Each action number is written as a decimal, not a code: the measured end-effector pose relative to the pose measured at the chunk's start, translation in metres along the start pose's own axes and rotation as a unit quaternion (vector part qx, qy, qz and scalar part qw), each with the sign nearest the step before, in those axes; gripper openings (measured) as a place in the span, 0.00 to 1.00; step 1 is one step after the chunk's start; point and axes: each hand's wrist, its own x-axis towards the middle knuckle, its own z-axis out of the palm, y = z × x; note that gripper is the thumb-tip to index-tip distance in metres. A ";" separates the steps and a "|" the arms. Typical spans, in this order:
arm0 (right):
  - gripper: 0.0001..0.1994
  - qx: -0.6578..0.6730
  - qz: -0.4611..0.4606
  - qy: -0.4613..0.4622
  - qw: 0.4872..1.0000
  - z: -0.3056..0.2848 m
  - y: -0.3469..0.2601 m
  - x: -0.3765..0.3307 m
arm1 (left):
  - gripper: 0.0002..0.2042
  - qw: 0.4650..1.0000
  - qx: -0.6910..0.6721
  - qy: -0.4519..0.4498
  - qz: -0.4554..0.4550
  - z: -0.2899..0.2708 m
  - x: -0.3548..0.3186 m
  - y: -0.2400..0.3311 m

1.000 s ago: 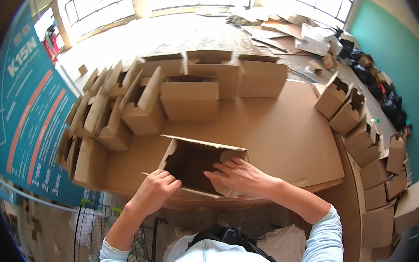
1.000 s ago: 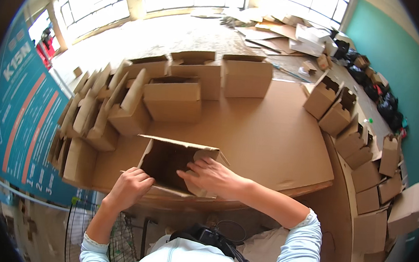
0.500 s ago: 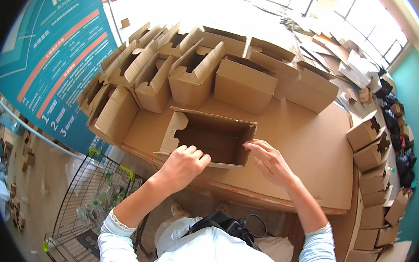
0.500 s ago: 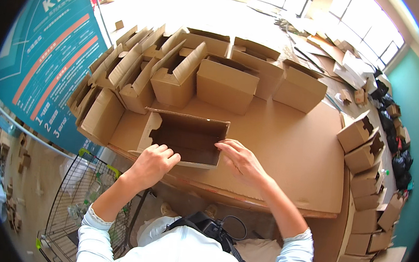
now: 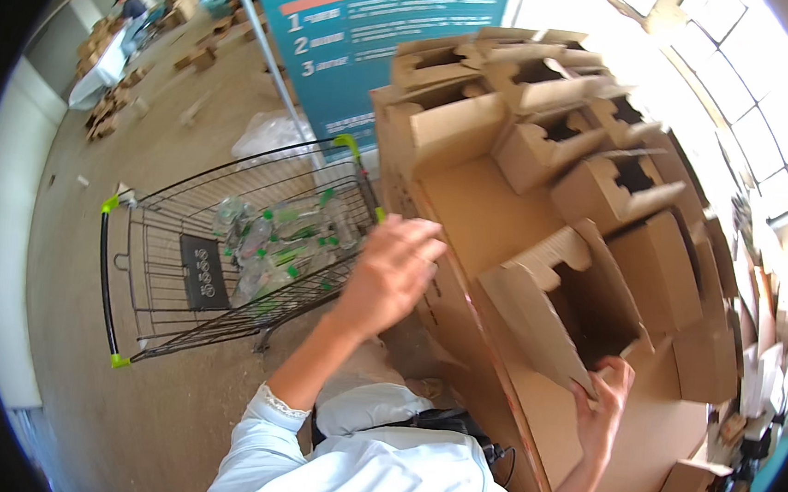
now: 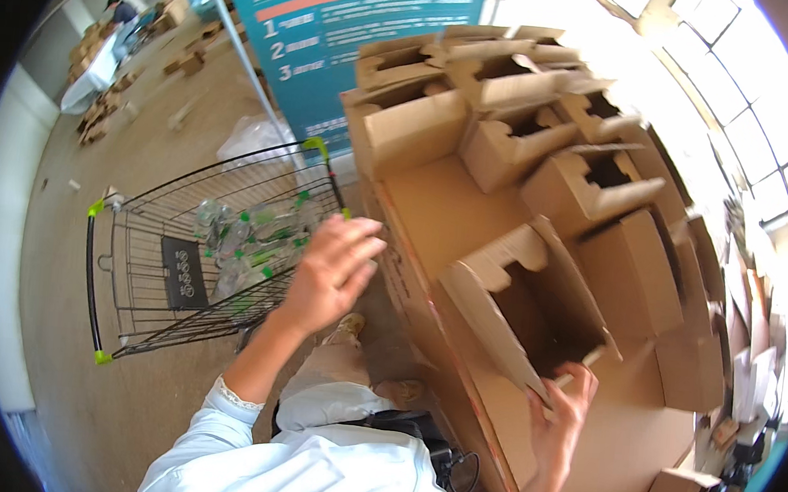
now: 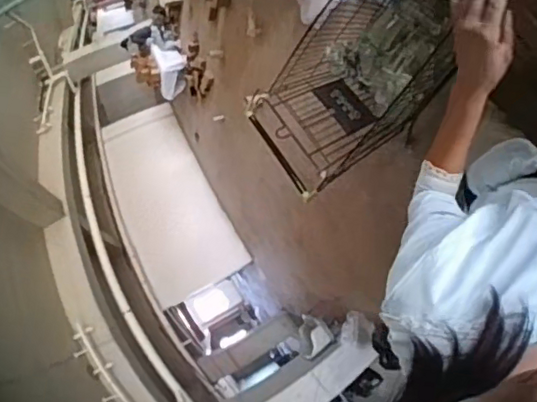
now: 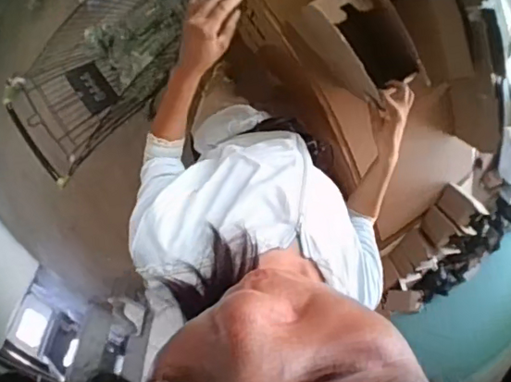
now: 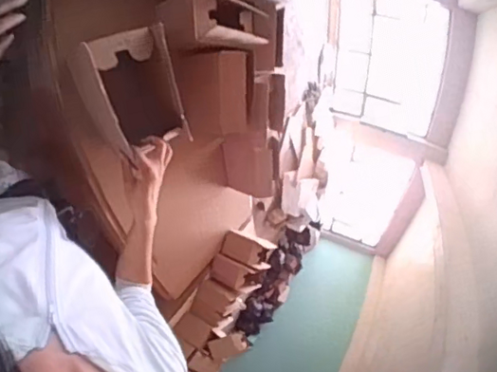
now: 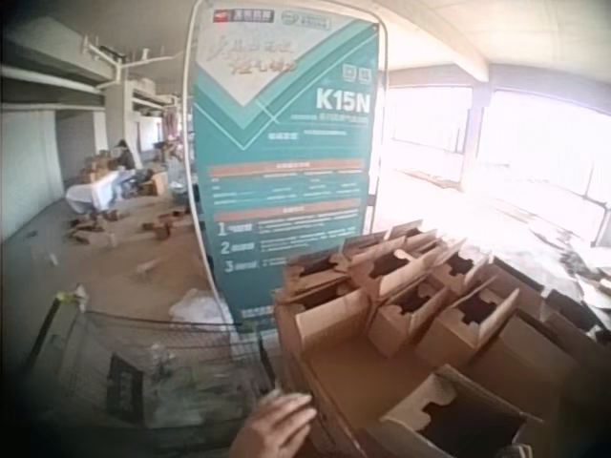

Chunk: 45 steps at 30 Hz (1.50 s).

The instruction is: The person takes plastic bottles from a shopping cart and places them into individual cardboard boxes on a table, folding the boxes closed.

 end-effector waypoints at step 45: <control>0.08 -0.074 0.090 -0.022 0.993 0.006 -0.038 0.005 | 0.26 0.726 -0.539 0.076 -0.420 -0.078 -0.026 -0.253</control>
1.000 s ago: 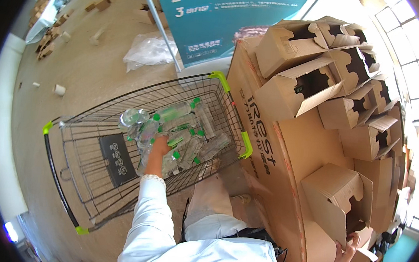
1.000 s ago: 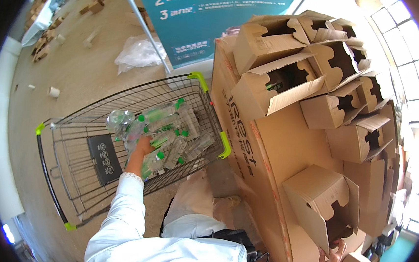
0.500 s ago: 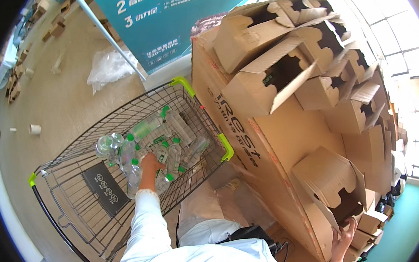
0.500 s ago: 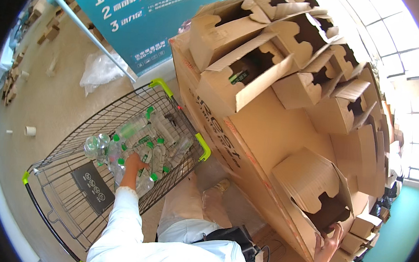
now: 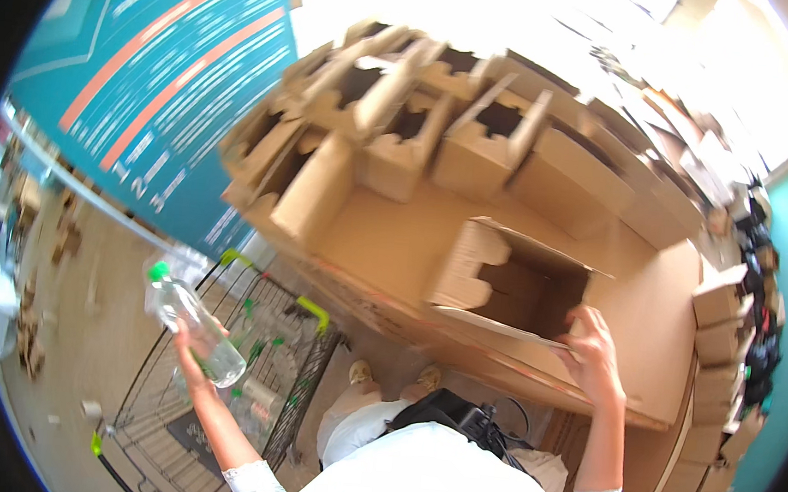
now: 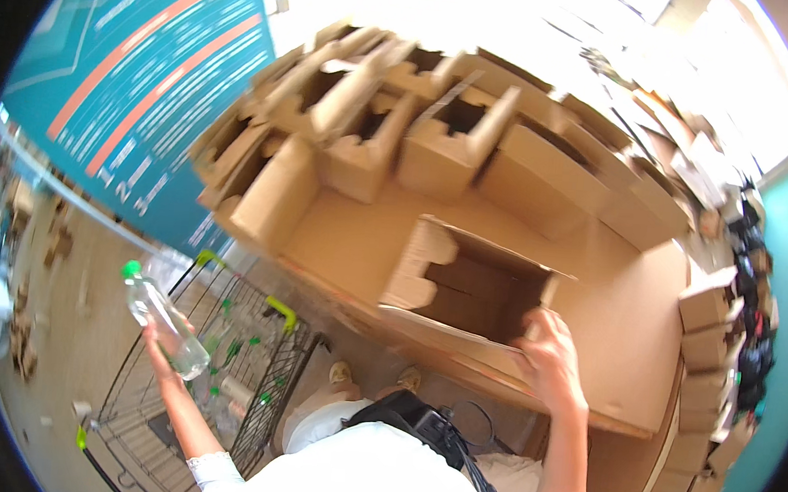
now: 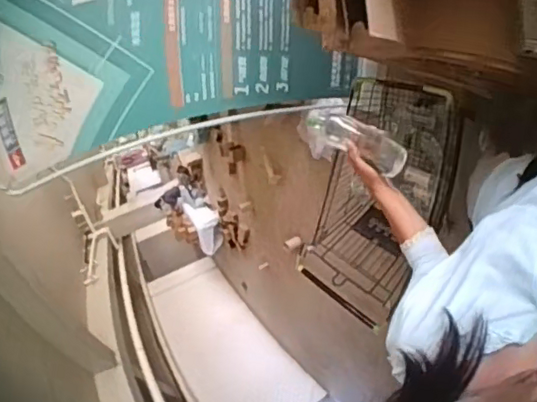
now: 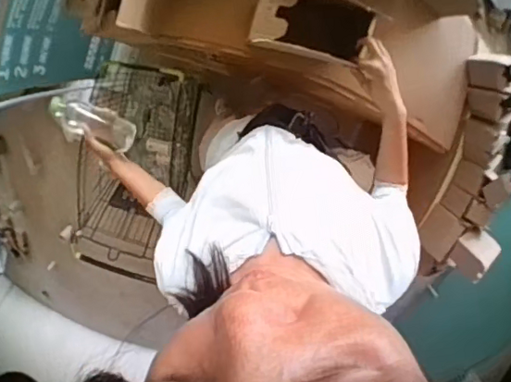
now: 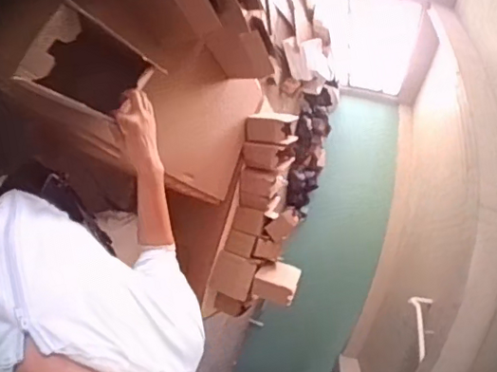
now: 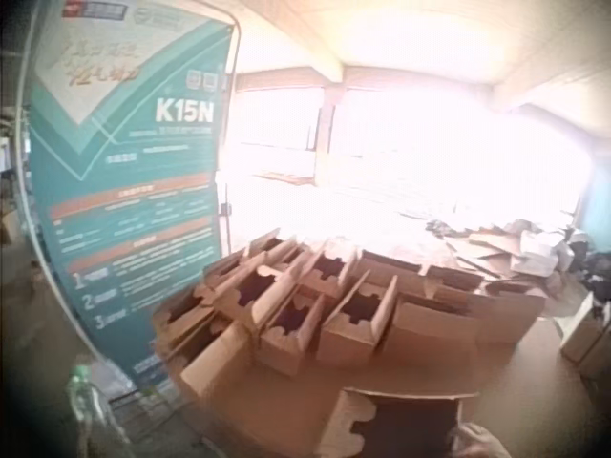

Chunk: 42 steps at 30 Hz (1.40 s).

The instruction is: The person takes plastic bottles from a shopping cart and places them into individual cardboard boxes on a table, folding the boxes closed.

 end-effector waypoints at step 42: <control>0.11 0.207 0.037 0.187 0.960 0.025 0.058 -0.025 | 0.24 0.672 0.278 -0.682 0.082 0.387 -0.051 0.054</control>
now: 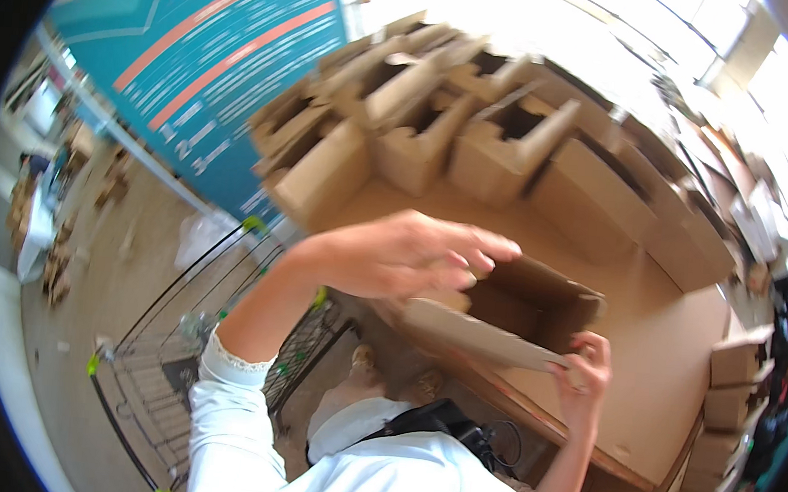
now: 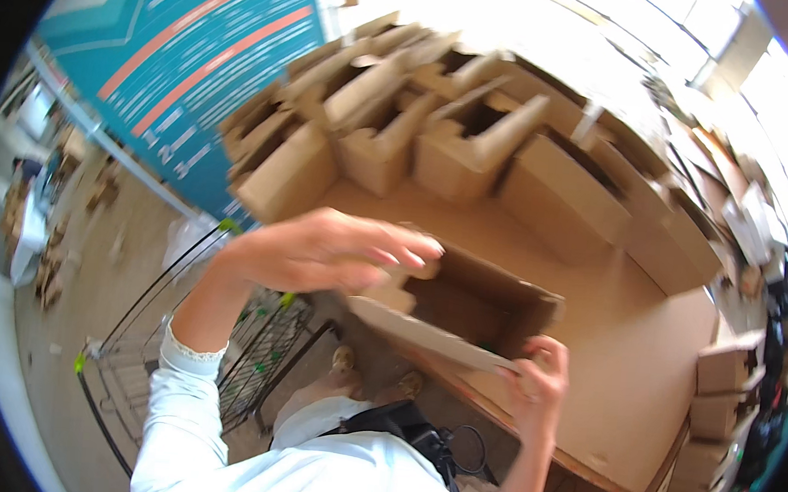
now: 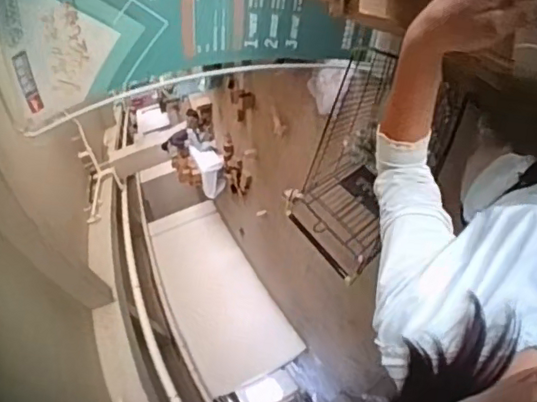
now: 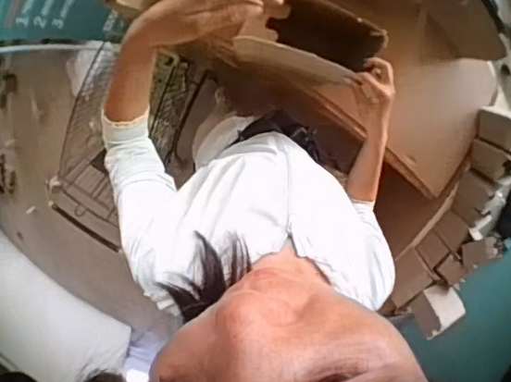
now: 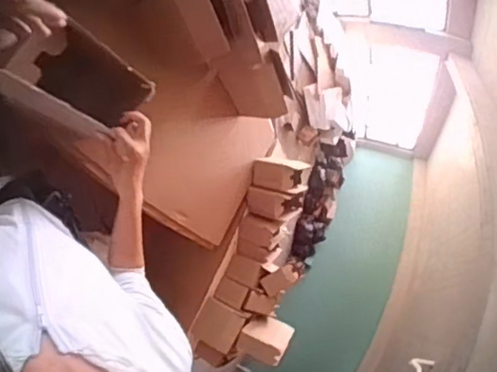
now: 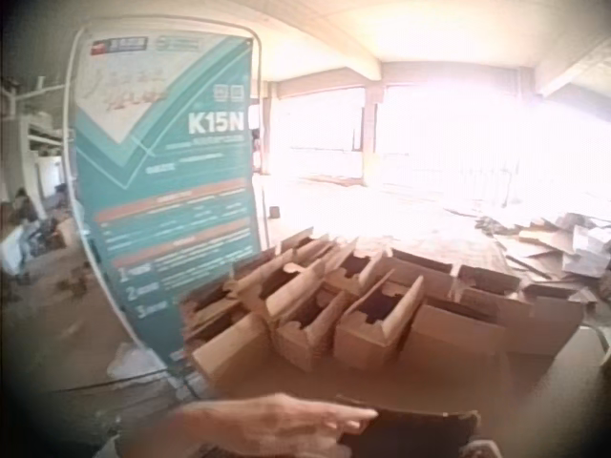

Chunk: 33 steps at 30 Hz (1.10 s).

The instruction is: The person takes plastic bottles from a shopping cart and places them into individual cardboard boxes on a table, folding the boxes closed.

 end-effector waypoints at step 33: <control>0.10 -0.281 0.148 -0.143 0.937 0.003 -0.068 0.017 | 0.41 0.740 0.061 0.139 -0.655 0.230 -0.495 -0.414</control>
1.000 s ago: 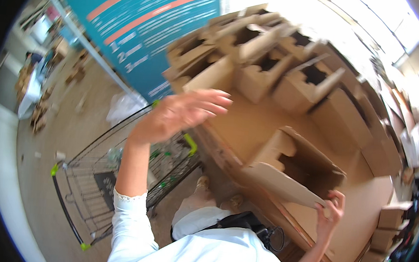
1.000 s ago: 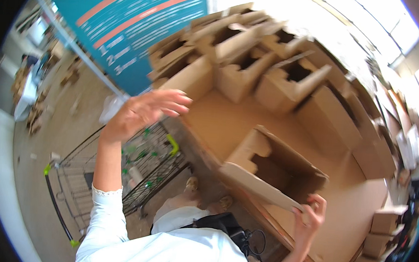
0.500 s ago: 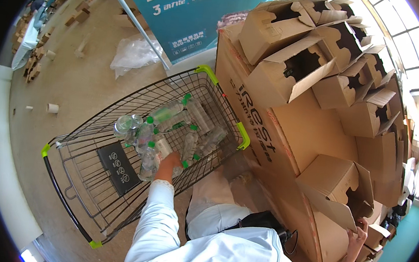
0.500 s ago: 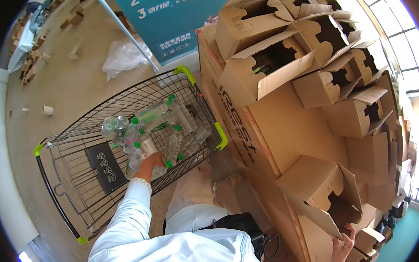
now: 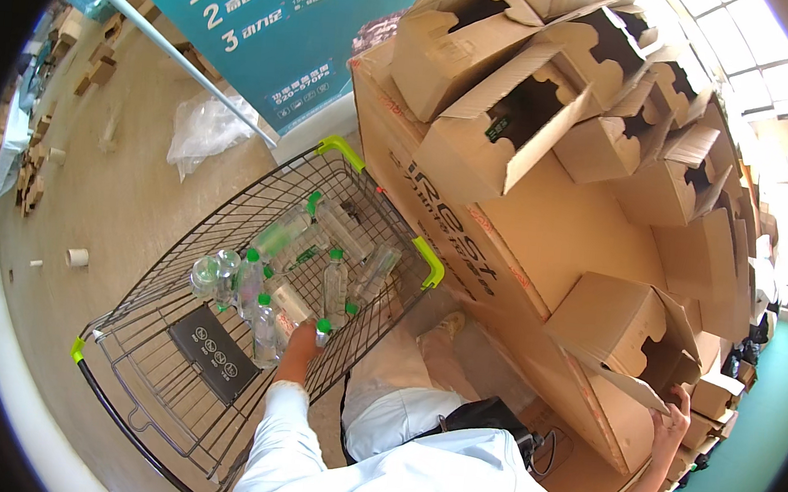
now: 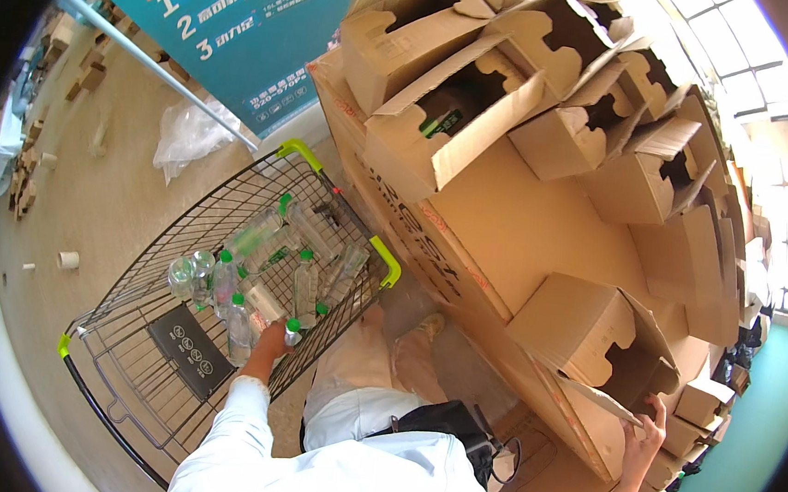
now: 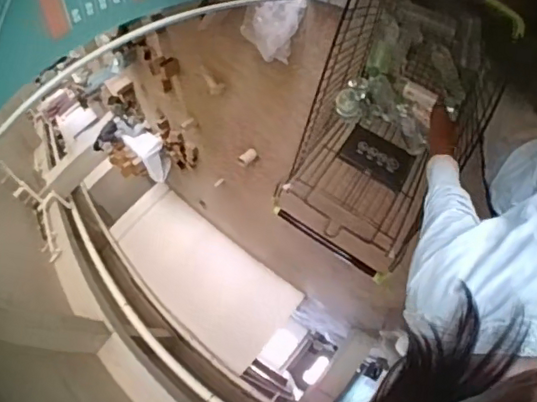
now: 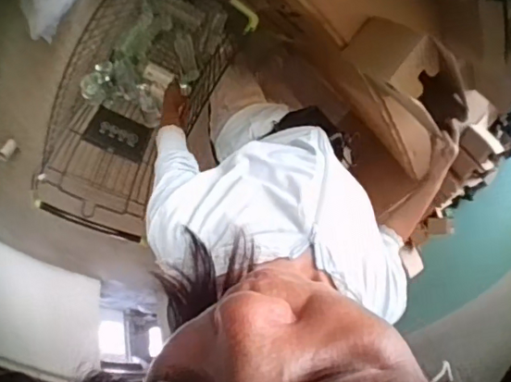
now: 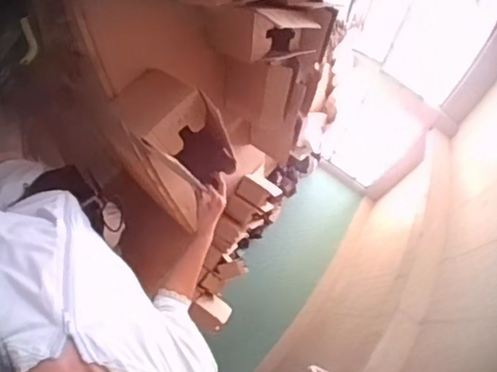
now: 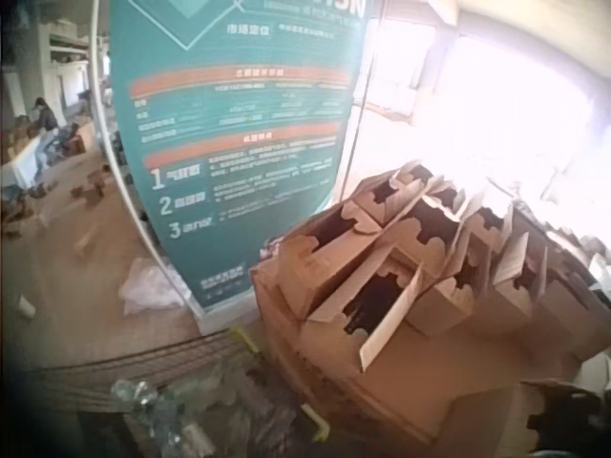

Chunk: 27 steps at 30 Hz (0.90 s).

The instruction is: The person takes plastic bottles from a shopping cart and places them into individual cardboard boxes on a table, folding the boxes closed.

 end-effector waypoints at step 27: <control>0.11 0.090 -0.254 0.091 0.959 0.015 0.054 -0.004 | 0.41 0.336 -0.693 -0.154 0.619 -0.235 -0.232 0.484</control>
